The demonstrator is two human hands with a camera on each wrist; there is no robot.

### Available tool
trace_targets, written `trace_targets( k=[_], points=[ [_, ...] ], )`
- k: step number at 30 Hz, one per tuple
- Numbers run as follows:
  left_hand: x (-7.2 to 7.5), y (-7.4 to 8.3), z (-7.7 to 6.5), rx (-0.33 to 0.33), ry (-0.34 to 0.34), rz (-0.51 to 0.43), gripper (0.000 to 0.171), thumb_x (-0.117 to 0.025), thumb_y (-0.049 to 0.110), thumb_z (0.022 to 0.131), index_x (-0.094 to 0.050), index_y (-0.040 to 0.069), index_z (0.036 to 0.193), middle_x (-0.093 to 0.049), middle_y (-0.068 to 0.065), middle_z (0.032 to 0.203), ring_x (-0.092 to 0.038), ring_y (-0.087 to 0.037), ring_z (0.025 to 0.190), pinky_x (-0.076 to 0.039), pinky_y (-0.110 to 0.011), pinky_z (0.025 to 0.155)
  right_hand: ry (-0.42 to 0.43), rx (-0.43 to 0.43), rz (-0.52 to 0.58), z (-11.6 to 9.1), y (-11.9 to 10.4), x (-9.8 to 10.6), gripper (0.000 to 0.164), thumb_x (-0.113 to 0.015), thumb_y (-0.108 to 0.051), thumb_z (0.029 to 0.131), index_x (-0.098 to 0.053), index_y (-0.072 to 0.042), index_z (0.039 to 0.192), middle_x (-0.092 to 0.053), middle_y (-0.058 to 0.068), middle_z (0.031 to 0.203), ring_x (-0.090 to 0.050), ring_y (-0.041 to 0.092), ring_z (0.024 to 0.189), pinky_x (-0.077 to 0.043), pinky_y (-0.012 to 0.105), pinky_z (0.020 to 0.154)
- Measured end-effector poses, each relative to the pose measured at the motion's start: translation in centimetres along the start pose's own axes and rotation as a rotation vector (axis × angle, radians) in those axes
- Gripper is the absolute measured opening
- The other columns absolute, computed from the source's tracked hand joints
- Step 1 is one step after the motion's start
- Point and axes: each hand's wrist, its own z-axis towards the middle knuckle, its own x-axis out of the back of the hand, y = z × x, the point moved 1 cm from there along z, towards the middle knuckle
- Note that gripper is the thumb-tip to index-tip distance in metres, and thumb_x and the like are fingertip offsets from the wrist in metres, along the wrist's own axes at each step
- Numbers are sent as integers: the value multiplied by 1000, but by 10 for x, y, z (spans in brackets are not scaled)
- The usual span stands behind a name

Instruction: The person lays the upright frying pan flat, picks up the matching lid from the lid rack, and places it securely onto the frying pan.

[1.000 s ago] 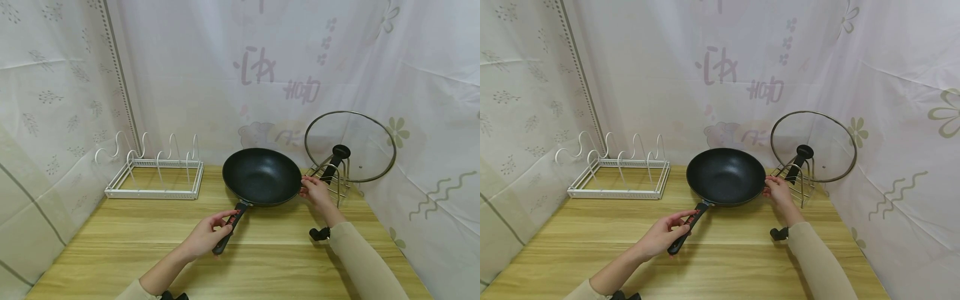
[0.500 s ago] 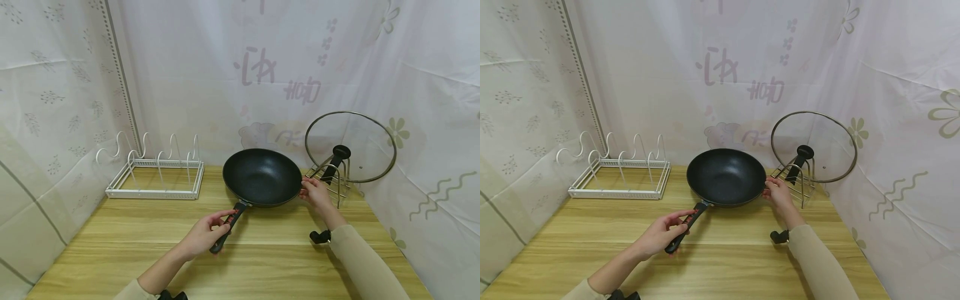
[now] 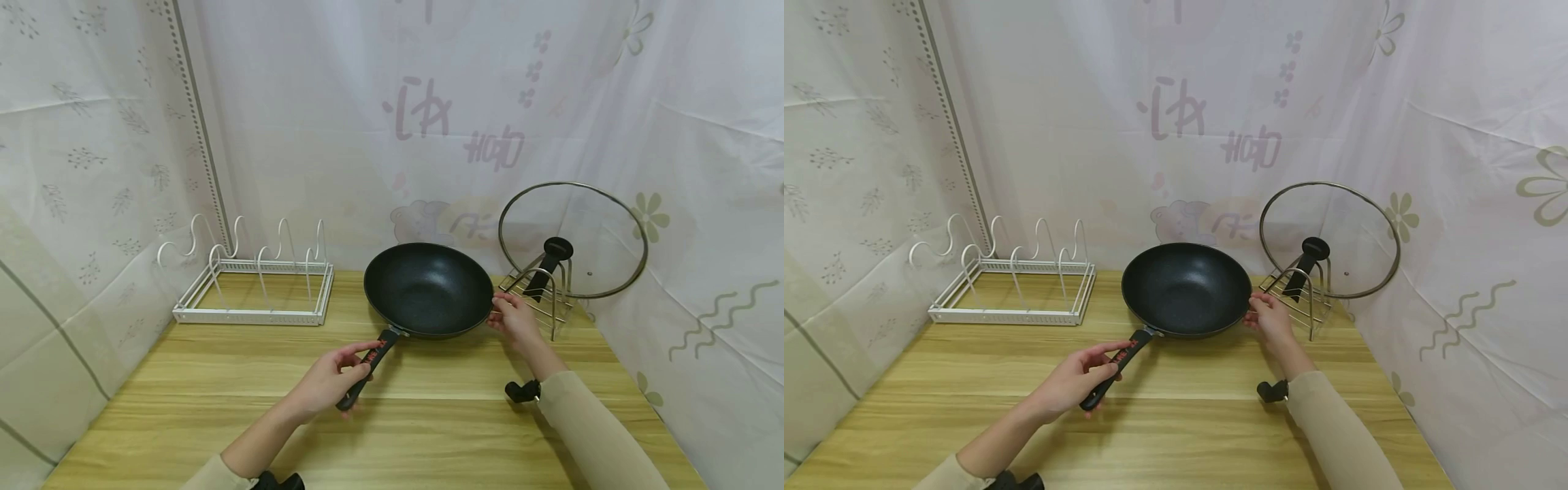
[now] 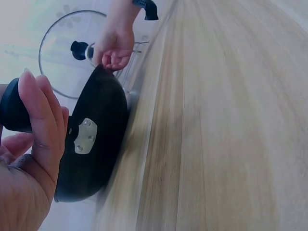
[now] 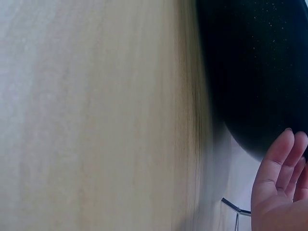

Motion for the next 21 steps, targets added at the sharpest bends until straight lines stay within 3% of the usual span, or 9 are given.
trace_targets(
  k=[10, 21],
  points=[
    [7, -1, -1, 15, -10, -23, 48, -62, 21, 112, -59, 24, 159, -66, -20, 116, -60, -15, 54, -53, -28, 48, 10, 13, 20, -5, 1, -3, 22, -53, -14, 115, -55, -3, 134, -61, -6, 91, -64, 11, 70, -61, 27, 72],
    [17, -2, 0, 24, 1, -25, 49, -59, 18, 111, -58, 22, 160, -68, -20, 113, -55, -13, 55, -47, -27, 45, 13, 29, 4, -11, 5, -6, 18, -50, -11, 116, -53, -2, 131, -56, -4, 96, -62, 10, 69, -61, 25, 71]
  ],
)
